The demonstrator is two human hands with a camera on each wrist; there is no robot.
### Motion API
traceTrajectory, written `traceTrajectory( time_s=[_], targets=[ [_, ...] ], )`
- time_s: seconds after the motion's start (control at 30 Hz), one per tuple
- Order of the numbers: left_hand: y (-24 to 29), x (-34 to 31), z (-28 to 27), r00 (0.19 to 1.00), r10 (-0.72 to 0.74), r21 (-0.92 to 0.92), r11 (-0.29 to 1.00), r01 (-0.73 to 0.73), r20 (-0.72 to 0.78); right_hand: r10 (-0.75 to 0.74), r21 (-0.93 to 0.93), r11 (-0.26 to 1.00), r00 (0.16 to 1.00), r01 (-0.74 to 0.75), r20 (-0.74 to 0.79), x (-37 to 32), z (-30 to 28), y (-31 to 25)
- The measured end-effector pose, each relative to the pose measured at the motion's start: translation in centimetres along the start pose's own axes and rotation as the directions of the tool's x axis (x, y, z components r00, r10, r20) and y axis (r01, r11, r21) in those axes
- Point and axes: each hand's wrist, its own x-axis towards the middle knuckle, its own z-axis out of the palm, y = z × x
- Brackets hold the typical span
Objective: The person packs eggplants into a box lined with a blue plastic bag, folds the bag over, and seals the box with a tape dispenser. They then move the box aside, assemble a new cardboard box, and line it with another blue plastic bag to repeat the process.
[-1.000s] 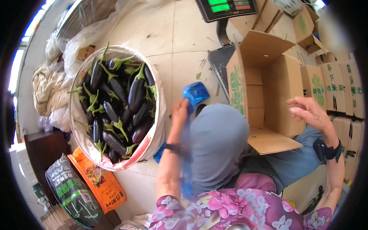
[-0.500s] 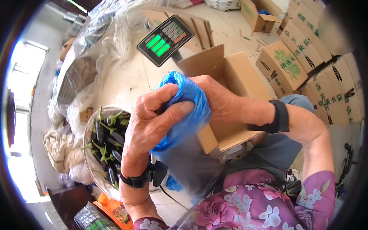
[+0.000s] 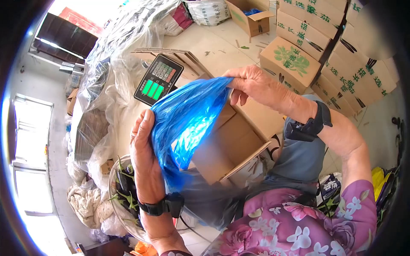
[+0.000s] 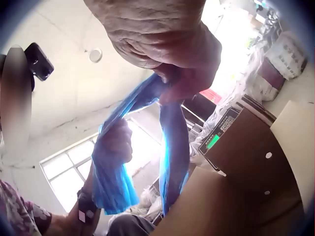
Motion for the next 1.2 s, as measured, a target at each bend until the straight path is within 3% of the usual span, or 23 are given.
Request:
traceTrajectory(
  time_s=[0.17, 0.2, 0.23, 0.3, 0.37, 0.43, 0.47, 0.5, 0.53, 0.57, 0.6, 0.63, 0.77, 0.83, 0.9, 0.97, 1.03, 1.07, 1.1, 1.17, 1.2],
  targets=[
    [0.9, 0.4, 0.7, 1.000, -0.030, -0.093, 0.995, 0.030, -0.003, 0.085, 0.003, 0.996, 0.986, -0.086, 0.145, -0.8, -2.8, 2.0],
    [1.5, 0.2, 1.0, 0.990, -0.108, -0.295, 0.947, 0.129, 0.089, 0.116, -0.023, 0.993, 0.970, -0.114, 0.212, -1.1, -3.1, 2.3],
    [1.7, 0.2, 0.3, 0.983, 0.003, -0.331, 0.942, 0.059, 0.184, 0.118, -0.018, 0.993, 0.971, -0.117, 0.208, -1.4, -3.1, 2.6],
    [0.7, 1.8, -2.0, 0.873, 0.203, -0.467, 0.883, 0.032, 0.443, 0.197, 0.137, 0.963, 0.951, -0.234, 0.236, -1.7, -3.0, 2.7],
    [-0.6, 3.0, -2.8, 0.851, 0.238, -0.522, 0.851, 0.049, 0.468, 0.191, 0.248, 0.936, 0.953, -0.249, 0.236, -1.7, -3.2, 2.7],
    [-0.9, 1.7, -1.6, 0.873, 0.267, -0.443, 0.894, -0.067, 0.409, 0.188, 0.352, 0.898, 0.954, -0.263, 0.233, -1.9, -3.2, 2.5],
    [-0.8, 1.3, -1.5, 0.938, 0.232, -0.512, 0.856, -0.070, 0.259, 0.174, 0.408, 0.881, 0.966, -0.239, 0.190, -2.1, -3.2, 2.1],
    [0.0, 0.2, -0.9, 0.978, 0.207, -0.438, 0.881, -0.178, 0.019, 0.162, 0.460, 0.862, 0.976, -0.213, 0.147, -2.2, -3.2, 1.9],
    [0.0, 0.5, -2.2, 0.960, 0.277, -0.392, 0.887, -0.245, 0.026, 0.162, 0.458, 0.864, 0.976, -0.211, 0.144, -2.1, -3.7, 2.2],
    [0.4, 0.9, -3.9, 0.938, 0.345, -0.344, 0.885, -0.312, 0.037, 0.091, 0.567, 0.809, 0.986, -0.157, 0.142, -1.9, -4.8, 3.0],
    [1.6, 0.5, -5.2, 0.977, 0.212, -0.418, 0.890, -0.183, 0.024, 0.020, 0.668, 0.737, 0.991, -0.104, 0.133, -1.8, -5.4, 3.7],
    [2.1, -0.1, -6.2, 0.976, 0.214, -0.418, 0.889, -0.184, 0.025, 0.019, 0.667, 0.738, 0.991, -0.103, 0.132, -2.0, -5.7, 4.1],
    [3.5, -2.6, -10.2, 0.988, 0.154, -0.540, 0.832, -0.128, 0.002, 0.167, 0.679, 0.726, 0.986, -0.111, -0.017, -2.5, -5.8, 4.2],
    [3.6, -4.3, -14.0, 0.987, 0.120, -0.536, 0.829, -0.160, -0.109, 0.208, 0.669, 0.736, 0.975, -0.107, -0.073, -2.5, -5.9, 4.3],
    [2.9, -6.3, -17.0, 0.982, 0.097, -0.469, 0.868, -0.162, -0.160, 0.263, 0.686, 0.727, 0.917, 0.015, -0.299, -2.0, -7.1, 4.8],
    [1.1, -8.8, -20.3, 0.883, 0.075, -0.231, 0.952, -0.202, -0.463, 0.257, 0.739, 0.672, 0.925, 0.038, -0.281, -1.6, -9.0, 5.7],
    [-2.3, -12.1, -27.1, 0.856, 0.078, -0.186, 0.962, -0.198, -0.511, 0.262, 0.721, 0.689, 0.906, 0.066, -0.334, -1.0, -10.3, 6.2],
    [-3.4, -13.6, -26.7, 0.807, 0.045, -0.177, 0.967, -0.184, -0.589, 0.256, 0.723, 0.683, 0.891, 0.108, -0.375, -0.8, -10.5, 6.2],
    [-5.8, -16.0, -30.5, 0.771, 0.085, -0.082, 0.981, -0.175, -0.631, 0.262, 0.720, 0.688, 0.892, 0.095, -0.368, -0.4, -11.4, 6.6],
    [-8.2, -21.2, -28.8, 0.883, 0.084, 0.196, 0.981, 0.009, -0.462, 0.256, 0.681, 0.728, 0.893, 0.073, -0.369, -0.2, -12.5, 6.9],
    [-8.8, -23.0, -27.1, 0.870, -0.135, 0.409, 0.841, 0.353, -0.474, 0.260, 0.680, 0.730, 0.893, 0.067, -0.367, -0.3, -12.3, 6.5]
  ],
)
